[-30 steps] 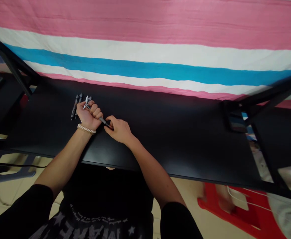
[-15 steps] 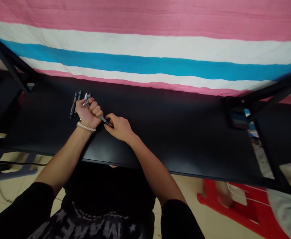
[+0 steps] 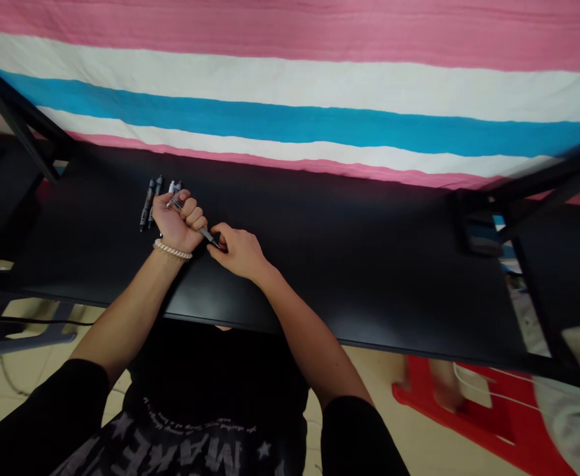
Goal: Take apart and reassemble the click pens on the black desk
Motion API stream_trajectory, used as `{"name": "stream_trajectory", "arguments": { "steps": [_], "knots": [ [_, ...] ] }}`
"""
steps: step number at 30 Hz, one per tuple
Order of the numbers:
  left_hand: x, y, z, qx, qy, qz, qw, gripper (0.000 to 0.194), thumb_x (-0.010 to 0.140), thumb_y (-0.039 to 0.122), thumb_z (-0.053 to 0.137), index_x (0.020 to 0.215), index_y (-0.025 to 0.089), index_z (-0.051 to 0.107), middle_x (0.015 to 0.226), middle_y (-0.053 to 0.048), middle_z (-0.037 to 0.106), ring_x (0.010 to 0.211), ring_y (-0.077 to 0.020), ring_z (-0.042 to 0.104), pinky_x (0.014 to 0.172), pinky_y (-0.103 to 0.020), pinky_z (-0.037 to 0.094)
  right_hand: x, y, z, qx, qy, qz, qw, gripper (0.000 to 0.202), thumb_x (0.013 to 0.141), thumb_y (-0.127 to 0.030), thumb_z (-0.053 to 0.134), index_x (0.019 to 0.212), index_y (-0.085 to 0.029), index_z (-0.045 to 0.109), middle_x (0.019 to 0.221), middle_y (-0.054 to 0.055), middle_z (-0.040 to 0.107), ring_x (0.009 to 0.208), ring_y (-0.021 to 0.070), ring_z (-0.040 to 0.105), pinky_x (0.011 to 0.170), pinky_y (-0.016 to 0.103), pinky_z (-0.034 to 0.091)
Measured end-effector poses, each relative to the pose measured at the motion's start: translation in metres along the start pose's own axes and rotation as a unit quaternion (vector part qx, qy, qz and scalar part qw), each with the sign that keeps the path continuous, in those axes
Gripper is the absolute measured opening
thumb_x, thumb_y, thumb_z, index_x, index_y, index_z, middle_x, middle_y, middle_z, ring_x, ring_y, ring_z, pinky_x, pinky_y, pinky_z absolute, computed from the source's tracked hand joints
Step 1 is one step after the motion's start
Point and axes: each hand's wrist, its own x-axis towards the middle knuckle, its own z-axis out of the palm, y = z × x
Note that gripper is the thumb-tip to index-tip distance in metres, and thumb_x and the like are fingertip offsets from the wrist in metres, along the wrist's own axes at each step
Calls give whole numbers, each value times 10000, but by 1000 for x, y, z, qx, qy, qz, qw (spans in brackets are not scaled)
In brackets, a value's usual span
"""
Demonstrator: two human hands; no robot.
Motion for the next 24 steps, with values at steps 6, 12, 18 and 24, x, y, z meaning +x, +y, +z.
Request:
{"name": "stream_trajectory", "arguments": {
  "steps": [6, 12, 18, 24],
  "knots": [
    [0, -8, 4, 102, -29, -8, 994, 267, 895, 459, 480, 790, 222, 414, 543, 78, 292, 370, -67, 244, 373, -197, 182, 0, 1, 2, 13, 8, 2, 1000, 245, 849, -337, 661, 1044, -204, 595, 700, -45, 607, 594, 113, 533, 586, 247, 344],
    [17, -30, -13, 318, -80, 153, 932, 407, 640, 25, 530, 888, 259, 309, 801, 72, 513, 482, -65, 438, 450, -187, 311, 1, 5, 5, 41, 131, 10, 990, 177, 850, -334, 640, 961, -198, 616, 699, -27, 576, 580, 114, 505, 593, 264, 409],
    [28, -30, -34, 626, -124, 272, 720, 226, 799, 48, 512, 966, 197, 539, 877, -19, 586, 725, -133, 563, 712, -307, 495, -7, -12, -2, 177, 233, 10, 956, 101, 811, -288, 664, 858, -210, 619, 713, -16, 583, 557, 108, 518, 519, 251, 432],
    [24, -26, -37, 725, -140, 395, 546, 423, 794, -5, 466, 1168, 131, 610, 1217, -159, 587, 1110, -236, 578, 1001, -433, 488, -59, -112, -29, 389, 201, -47, 898, 24, 888, -268, 654, 891, -246, 646, 816, 9, 617, 602, 111, 556, 539, 260, 473]
  ]
}}
